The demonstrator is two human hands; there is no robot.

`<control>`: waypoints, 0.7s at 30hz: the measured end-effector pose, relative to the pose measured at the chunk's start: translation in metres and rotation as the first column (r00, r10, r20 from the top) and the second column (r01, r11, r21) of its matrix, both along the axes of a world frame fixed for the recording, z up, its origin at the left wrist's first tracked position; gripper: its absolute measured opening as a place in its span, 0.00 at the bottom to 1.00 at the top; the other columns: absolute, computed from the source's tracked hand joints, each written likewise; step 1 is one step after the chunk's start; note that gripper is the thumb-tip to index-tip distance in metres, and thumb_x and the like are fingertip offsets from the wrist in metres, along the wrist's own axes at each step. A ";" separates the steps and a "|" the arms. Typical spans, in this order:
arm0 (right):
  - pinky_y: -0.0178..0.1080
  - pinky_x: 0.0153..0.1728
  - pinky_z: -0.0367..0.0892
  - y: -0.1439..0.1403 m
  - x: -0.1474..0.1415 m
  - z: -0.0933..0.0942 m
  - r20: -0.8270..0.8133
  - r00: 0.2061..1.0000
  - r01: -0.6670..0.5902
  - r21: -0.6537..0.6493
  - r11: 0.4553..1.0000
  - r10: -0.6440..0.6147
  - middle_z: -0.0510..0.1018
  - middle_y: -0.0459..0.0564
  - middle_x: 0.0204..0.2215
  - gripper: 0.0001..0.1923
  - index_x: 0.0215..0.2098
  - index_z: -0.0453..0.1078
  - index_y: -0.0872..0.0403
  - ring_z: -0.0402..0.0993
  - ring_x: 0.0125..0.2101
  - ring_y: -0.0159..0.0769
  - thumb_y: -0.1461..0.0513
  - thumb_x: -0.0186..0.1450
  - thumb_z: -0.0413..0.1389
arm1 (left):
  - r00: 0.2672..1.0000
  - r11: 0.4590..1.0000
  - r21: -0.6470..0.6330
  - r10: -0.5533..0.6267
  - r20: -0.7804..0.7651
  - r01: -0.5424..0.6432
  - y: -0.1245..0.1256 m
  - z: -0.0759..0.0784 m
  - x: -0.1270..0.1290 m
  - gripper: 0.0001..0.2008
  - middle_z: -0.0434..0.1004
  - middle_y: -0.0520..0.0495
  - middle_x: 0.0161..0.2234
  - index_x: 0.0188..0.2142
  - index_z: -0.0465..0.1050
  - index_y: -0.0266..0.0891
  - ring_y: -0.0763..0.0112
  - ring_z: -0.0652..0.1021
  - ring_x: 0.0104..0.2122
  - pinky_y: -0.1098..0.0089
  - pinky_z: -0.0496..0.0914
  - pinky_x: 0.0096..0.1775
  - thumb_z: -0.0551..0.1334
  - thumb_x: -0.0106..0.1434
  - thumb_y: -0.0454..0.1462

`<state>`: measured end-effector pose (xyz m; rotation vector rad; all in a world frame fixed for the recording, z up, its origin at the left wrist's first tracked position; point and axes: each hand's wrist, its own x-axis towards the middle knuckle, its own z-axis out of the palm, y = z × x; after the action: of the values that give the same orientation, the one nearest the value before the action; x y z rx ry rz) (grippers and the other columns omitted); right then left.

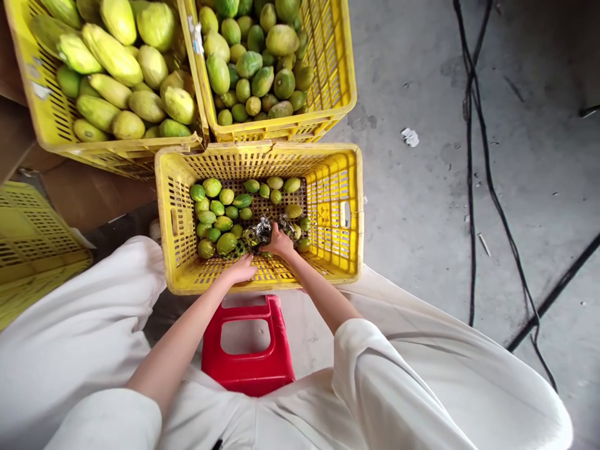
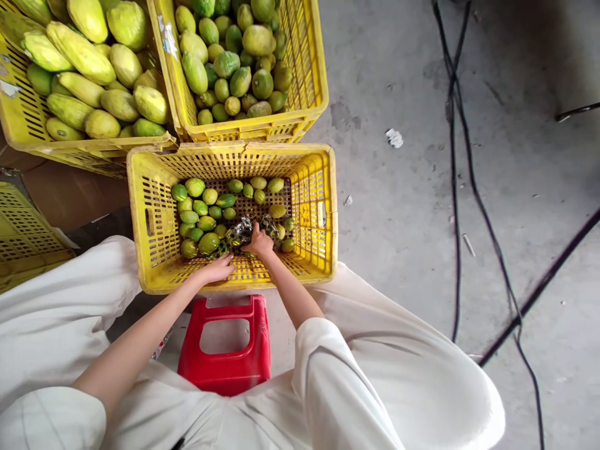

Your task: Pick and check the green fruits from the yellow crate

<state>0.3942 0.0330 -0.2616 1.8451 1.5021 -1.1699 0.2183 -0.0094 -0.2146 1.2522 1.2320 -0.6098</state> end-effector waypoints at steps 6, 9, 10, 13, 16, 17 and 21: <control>0.50 0.64 0.78 -0.004 -0.015 -0.001 0.044 0.998 0.046 0.002 0.999 -0.046 0.83 0.73 0.68 0.56 0.87 0.51 0.54 0.85 0.66 0.59 0.60 0.70 0.75 | 1.000 1.000 0.006 0.007 -0.003 -0.007 -0.005 0.003 0.001 0.43 0.49 0.33 0.87 0.86 0.56 0.29 0.54 0.54 0.87 0.60 0.54 0.83 0.53 0.75 0.42; 0.47 0.58 0.81 -0.001 -0.014 -0.001 0.043 0.996 0.077 -0.005 0.997 -0.077 0.88 0.70 0.62 0.53 0.87 0.53 0.54 0.88 0.61 0.57 0.60 0.72 0.72 | 1.000 0.999 0.017 0.030 0.001 -0.030 -0.003 0.007 0.001 0.42 0.51 0.33 0.87 0.85 0.59 0.29 0.53 0.54 0.87 0.59 0.55 0.83 0.53 0.76 0.42; 0.47 0.55 0.81 0.000 -0.014 -0.001 0.039 0.995 0.088 -0.004 0.996 -0.088 0.89 0.70 0.61 0.51 0.87 0.54 0.54 0.89 0.59 0.57 0.60 0.73 0.71 | 0.999 0.999 0.022 0.039 0.003 -0.040 -0.003 0.008 0.001 0.42 0.53 0.34 0.87 0.85 0.59 0.30 0.53 0.55 0.87 0.59 0.55 0.83 0.53 0.76 0.42; 0.46 0.49 0.82 0.002 -0.011 -0.002 0.015 0.992 0.123 0.021 0.992 -0.123 0.90 0.69 0.58 0.46 0.87 0.58 0.54 0.90 0.55 0.56 0.63 0.74 0.66 | 0.997 0.997 0.042 0.070 0.014 -0.070 -0.002 0.009 0.001 0.42 0.57 0.37 0.86 0.86 0.57 0.34 0.54 0.55 0.87 0.58 0.55 0.83 0.53 0.76 0.43; 0.46 0.47 0.82 0.004 -0.006 -0.005 -0.026 0.985 0.172 0.052 0.984 -0.170 0.92 0.67 0.55 0.45 0.87 0.60 0.53 0.91 0.53 0.58 0.65 0.73 0.63 | 0.995 0.993 0.062 0.099 0.035 -0.101 -0.002 0.010 0.002 0.42 0.55 0.38 0.87 0.87 0.56 0.35 0.55 0.55 0.87 0.58 0.55 0.84 0.53 0.77 0.43; 0.46 0.46 0.83 0.005 -0.004 -0.006 -0.045 0.980 0.195 0.062 0.979 -0.192 0.92 0.66 0.54 0.46 0.87 0.61 0.53 0.91 0.53 0.58 0.65 0.73 0.63 | 0.993 0.992 0.068 0.107 0.043 -0.110 -0.002 0.011 0.003 0.42 0.52 0.38 0.87 0.87 0.55 0.33 0.55 0.55 0.87 0.58 0.55 0.83 0.52 0.77 0.42; 0.46 0.48 0.84 0.011 0.010 -0.008 -0.145 0.941 0.323 0.104 0.941 -0.306 0.92 0.62 0.55 0.42 0.81 0.70 0.53 0.90 0.56 0.59 0.64 0.69 0.64 | 0.988 0.985 0.109 0.127 0.089 -0.136 0.000 0.018 0.012 0.42 0.48 0.36 0.88 0.87 0.53 0.30 0.55 0.55 0.87 0.60 0.55 0.83 0.52 0.78 0.41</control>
<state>0.4044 0.0437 -0.2693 2.1960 1.4094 -1.3891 0.2302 -0.0096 -0.1970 1.2673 1.2847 -0.3923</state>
